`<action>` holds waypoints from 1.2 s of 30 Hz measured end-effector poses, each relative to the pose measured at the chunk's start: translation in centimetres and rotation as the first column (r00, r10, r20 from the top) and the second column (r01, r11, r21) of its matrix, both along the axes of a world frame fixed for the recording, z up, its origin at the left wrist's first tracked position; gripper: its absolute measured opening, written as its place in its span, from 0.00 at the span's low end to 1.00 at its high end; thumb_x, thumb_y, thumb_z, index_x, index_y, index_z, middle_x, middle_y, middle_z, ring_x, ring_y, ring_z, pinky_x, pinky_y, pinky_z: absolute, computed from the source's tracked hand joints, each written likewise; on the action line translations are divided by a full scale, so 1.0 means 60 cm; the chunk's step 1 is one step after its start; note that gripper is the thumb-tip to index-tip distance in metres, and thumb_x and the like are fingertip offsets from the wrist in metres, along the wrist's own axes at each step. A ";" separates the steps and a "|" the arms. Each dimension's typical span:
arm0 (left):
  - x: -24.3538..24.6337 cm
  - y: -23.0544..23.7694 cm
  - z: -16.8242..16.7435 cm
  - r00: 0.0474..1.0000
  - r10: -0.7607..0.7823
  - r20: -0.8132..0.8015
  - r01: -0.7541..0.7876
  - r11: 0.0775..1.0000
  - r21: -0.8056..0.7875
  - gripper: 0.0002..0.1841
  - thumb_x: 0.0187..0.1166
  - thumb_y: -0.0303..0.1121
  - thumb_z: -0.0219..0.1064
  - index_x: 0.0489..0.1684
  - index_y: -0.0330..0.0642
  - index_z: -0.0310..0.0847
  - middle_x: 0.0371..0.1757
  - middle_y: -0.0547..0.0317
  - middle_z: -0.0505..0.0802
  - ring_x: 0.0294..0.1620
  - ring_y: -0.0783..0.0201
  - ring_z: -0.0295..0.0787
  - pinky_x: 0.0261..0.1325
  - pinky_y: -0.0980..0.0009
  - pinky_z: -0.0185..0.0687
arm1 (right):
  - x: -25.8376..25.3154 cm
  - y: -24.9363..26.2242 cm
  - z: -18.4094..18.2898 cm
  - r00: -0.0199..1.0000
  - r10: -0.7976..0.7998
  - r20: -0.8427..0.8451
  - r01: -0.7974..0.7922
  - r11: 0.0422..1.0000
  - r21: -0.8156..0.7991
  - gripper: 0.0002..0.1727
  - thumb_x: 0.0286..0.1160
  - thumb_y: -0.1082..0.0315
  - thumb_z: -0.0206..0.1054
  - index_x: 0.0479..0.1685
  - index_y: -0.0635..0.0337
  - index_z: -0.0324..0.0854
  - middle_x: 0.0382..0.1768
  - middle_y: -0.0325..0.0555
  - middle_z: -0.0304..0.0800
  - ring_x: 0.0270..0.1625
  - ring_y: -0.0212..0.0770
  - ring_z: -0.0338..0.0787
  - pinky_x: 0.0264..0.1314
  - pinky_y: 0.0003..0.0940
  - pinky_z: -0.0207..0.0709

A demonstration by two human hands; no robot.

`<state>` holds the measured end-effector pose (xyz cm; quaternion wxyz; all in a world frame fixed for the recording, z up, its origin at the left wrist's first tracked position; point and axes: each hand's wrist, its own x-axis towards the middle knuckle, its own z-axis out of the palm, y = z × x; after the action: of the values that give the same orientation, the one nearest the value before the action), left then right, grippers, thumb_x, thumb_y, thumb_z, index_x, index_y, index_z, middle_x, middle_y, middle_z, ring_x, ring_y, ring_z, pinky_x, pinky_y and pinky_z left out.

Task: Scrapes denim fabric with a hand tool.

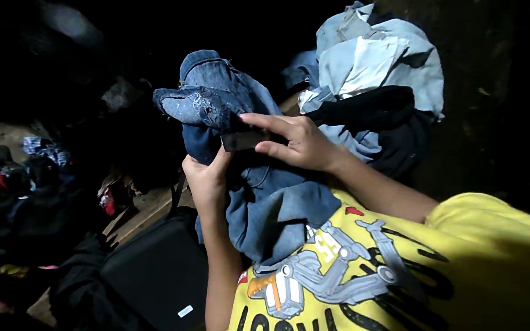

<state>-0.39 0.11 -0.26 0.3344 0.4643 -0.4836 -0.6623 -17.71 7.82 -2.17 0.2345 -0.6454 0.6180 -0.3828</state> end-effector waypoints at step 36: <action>0.002 0.001 0.002 0.999 -0.009 -0.033 0.010 1.000 0.024 0.13 0.70 0.19 0.71 0.38 0.54 0.86 0.32 0.79 0.94 0.34 0.84 0.90 0.40 0.83 0.88 | 0.014 -0.023 -0.008 0.984 -0.063 -0.164 0.043 0.991 -0.125 0.30 0.87 0.46 0.56 0.63 0.64 0.88 0.26 0.49 0.82 0.25 0.43 0.82 0.24 0.36 0.73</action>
<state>-0.29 0.19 -0.14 0.3337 0.4551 -0.4720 -0.6773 -16.87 6.44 -2.65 0.1317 -0.6717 0.6280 -0.3702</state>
